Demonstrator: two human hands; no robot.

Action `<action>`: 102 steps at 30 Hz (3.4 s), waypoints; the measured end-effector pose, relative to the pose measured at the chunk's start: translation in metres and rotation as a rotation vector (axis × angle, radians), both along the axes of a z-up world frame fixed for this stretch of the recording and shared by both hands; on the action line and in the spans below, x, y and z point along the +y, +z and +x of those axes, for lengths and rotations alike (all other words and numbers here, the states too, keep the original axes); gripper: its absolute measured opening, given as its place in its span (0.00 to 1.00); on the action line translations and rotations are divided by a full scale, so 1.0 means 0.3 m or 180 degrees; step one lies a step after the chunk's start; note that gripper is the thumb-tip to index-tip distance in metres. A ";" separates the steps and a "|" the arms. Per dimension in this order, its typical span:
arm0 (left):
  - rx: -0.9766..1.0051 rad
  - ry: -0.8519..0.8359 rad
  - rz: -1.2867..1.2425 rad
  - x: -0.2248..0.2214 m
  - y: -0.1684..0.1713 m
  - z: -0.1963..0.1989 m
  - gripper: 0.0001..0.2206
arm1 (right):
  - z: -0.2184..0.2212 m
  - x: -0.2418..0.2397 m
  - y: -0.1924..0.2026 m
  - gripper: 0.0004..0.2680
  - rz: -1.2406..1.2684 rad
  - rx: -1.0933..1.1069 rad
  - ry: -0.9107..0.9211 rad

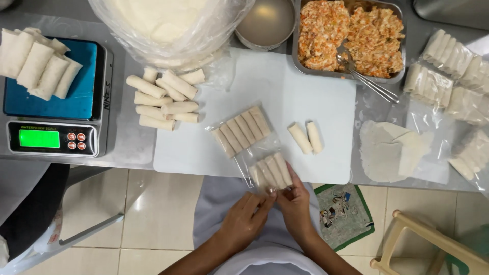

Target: Preparing and packaging spring rolls by rolling them and placing them into plastic bags.

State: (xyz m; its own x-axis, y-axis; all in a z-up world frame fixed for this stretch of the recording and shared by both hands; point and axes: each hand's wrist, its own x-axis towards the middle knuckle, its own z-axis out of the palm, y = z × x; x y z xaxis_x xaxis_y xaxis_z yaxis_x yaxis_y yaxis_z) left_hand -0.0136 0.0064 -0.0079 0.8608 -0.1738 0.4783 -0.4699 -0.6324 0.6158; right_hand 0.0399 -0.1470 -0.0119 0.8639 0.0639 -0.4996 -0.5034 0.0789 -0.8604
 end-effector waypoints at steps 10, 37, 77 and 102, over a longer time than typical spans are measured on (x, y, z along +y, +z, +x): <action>0.0167 -0.0149 -0.0213 0.010 -0.036 -0.015 0.17 | 0.092 0.106 0.017 0.30 -0.1029 -0.0252 0.0629; -0.0119 -0.0202 -0.0737 0.046 -0.046 -0.003 0.05 | -0.051 -0.108 -0.347 0.07 -0.1271 -0.2096 0.1709; 0.0565 0.1637 0.0245 0.190 -0.092 0.251 0.13 | 0.036 0.056 -0.128 0.07 -0.1807 -0.2763 0.1233; 0.0808 0.1479 -0.0019 0.137 -0.057 0.319 0.11 | 0.047 0.057 -0.078 0.08 -0.1307 -0.1875 0.0805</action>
